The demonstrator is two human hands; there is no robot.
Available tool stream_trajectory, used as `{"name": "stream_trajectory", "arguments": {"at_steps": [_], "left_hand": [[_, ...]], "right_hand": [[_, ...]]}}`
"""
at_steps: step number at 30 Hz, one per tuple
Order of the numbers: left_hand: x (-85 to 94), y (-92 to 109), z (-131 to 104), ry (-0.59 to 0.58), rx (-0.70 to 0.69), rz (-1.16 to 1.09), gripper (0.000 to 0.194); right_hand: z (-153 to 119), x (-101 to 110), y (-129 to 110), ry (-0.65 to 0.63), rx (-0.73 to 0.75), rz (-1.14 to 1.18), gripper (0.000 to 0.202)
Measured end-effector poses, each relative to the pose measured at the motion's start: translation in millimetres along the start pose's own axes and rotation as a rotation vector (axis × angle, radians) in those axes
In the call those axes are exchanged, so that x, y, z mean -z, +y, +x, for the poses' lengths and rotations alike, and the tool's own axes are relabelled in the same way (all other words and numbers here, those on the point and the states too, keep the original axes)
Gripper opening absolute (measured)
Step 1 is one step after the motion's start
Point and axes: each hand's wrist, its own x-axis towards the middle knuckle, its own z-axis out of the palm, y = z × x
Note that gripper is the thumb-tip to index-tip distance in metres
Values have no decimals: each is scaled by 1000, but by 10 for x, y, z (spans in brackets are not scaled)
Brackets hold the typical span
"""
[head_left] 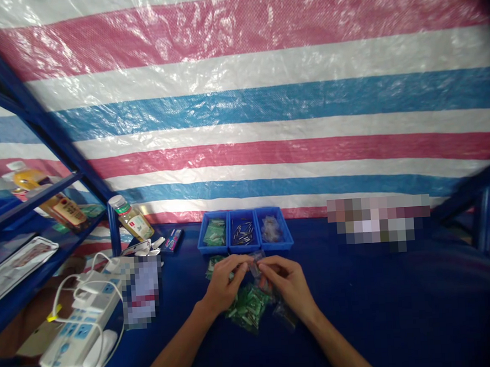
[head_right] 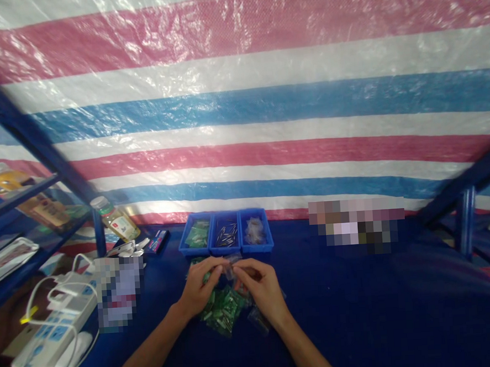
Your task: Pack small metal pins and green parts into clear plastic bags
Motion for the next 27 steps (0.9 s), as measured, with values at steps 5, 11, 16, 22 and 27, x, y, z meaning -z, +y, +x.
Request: {"name": "stream_trajectory", "arguments": {"at_steps": [5, 11, 16, 22, 27], "left_hand": [[-28, -16, 4, -20, 54, -86, 47], [-8, -7, 35, -72, -42, 27, 17], [10, -5, 27, -8, -110, 64, 16], [6, -56, 14, 79, -176, 170, 16], [18, -43, 31, 95, -204, 101, 17]], "right_hand": [[18, 13, 63, 65, -13, 77, 51], [11, 5, 24, 9, 123, -151, 22], [4, 14, 33, 51, 137, -222, 25], [-10, 9, 72, -35, -21, -4, 33], [-10, 38, 65, -50, 15, 37, 32]]}}
